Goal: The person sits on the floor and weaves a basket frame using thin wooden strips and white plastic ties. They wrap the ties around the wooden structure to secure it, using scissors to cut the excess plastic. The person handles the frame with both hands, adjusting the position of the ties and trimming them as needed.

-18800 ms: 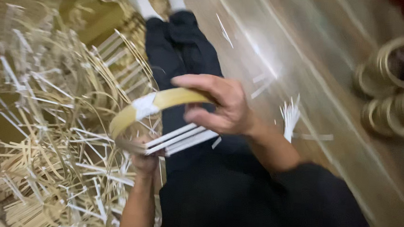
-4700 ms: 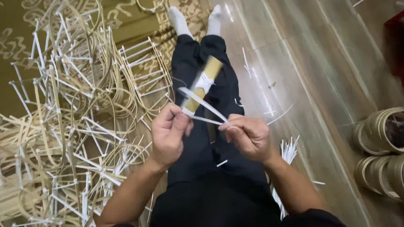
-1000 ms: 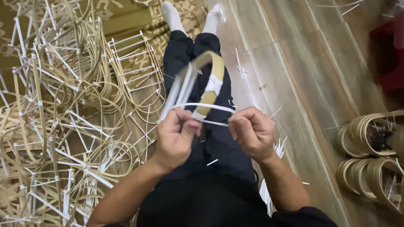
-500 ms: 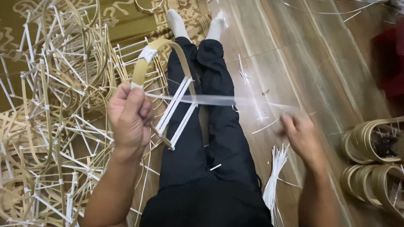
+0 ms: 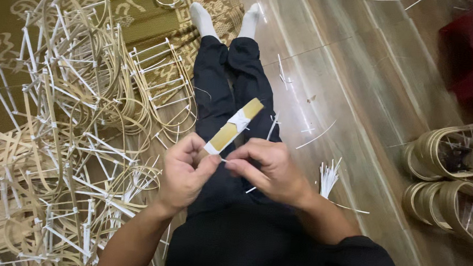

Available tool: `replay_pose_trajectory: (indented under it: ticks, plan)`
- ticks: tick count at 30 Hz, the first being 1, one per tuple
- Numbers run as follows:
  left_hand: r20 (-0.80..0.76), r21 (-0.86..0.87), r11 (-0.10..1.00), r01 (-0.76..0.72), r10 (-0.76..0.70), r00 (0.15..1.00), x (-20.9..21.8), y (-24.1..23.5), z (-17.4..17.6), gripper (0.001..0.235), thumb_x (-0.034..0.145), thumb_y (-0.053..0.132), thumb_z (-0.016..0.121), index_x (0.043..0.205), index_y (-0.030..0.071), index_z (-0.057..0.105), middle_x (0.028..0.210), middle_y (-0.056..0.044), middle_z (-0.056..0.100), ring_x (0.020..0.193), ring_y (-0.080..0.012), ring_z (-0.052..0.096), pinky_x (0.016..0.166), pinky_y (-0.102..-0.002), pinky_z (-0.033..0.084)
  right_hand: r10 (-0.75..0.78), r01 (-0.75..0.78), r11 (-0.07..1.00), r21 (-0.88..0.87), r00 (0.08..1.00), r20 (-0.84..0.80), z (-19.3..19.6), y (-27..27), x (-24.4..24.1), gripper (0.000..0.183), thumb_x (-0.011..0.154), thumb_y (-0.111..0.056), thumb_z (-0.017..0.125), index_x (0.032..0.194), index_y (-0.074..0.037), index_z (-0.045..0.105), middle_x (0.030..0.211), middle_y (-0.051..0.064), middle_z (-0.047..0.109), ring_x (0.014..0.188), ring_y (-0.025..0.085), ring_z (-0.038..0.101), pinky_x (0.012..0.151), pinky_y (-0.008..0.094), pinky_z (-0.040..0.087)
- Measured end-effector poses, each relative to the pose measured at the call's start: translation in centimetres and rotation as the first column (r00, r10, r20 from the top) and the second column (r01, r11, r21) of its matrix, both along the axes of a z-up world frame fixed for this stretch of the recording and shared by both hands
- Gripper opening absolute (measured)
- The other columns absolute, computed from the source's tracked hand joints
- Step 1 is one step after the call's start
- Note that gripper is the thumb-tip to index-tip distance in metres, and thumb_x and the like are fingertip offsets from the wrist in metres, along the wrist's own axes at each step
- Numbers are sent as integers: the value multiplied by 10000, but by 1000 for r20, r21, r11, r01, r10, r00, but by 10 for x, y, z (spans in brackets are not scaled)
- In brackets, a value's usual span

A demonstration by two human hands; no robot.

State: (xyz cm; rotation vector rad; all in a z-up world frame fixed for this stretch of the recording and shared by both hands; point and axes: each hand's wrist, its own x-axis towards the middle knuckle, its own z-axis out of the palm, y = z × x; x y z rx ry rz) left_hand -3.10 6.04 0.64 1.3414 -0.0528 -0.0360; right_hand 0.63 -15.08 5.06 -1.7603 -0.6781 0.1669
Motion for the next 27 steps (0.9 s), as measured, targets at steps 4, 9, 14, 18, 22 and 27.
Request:
replay_pose_trajectory:
  ticks: [4, 9, 14, 18, 22, 27]
  plan:
    - [-25, -42, 995, 94, -96, 995, -1, 9, 10, 76, 968, 58, 684, 952, 14, 625, 762, -6, 648, 621, -14, 546, 550, -173, 420, -1, 5, 999, 36, 993, -114, -34, -3, 18, 102, 978, -96, 681, 969, -24, 753, 778, 59, 738, 674, 121, 702, 605, 257, 555]
    - [-157, -220, 886, 407, -444, 882, 5, -3, 15, 163, 1008, 117, 645, 987, -44, 649, 809, -127, 743, 571, -77, 619, 534, -198, 493, 28, -37, 999, 7, 840, 541, -47, 17, 60, 97, 926, -137, 785, 940, -74, 713, 770, 67, 668, 652, 217, 654, 581, 343, 507]
    - [-41, -355, 794, 493, -540, 840, 17, 19, 25, 224, 1043, 165, 607, 1063, -53, 655, 896, -146, 745, 577, -62, 568, 523, -191, 443, 36, -13, 999, -37, 686, 727, -35, 37, 81, 170, 870, -178, 834, 944, -98, 704, 717, 76, 608, 630, 290, 611, 548, 411, 479]
    - [-43, -427, 822, 377, -434, 900, 22, 18, 25, 224, 1106, 151, 610, 1133, -67, 656, 940, -132, 698, 609, -40, 499, 545, -172, 376, -84, 61, 996, 58, 803, 590, -24, 48, 71, 116, 949, -106, 776, 1013, -72, 685, 862, 85, 684, 743, 272, 671, 658, 378, 519]
    - [10, -119, 952, 281, -282, 959, 22, 13, 35, 184, 1036, 151, 609, 1041, -15, 688, 852, -80, 713, 576, -72, 581, 513, -209, 448, -126, 273, 949, -160, 790, 599, 23, 12, 32, 250, 884, -47, 756, 1132, -33, 726, 943, 136, 698, 843, 299, 679, 724, 391, 541]
    - [285, 272, 959, 78, -158, 945, 24, -5, 30, 146, 1041, 67, 593, 1001, -25, 700, 870, -56, 736, 778, -122, 689, 699, -275, 554, -180, 483, 848, -218, 649, 739, 93, -8, -14, 307, 800, -41, 771, 1098, -1, 711, 1038, 144, 718, 960, 358, 641, 863, 453, 513]
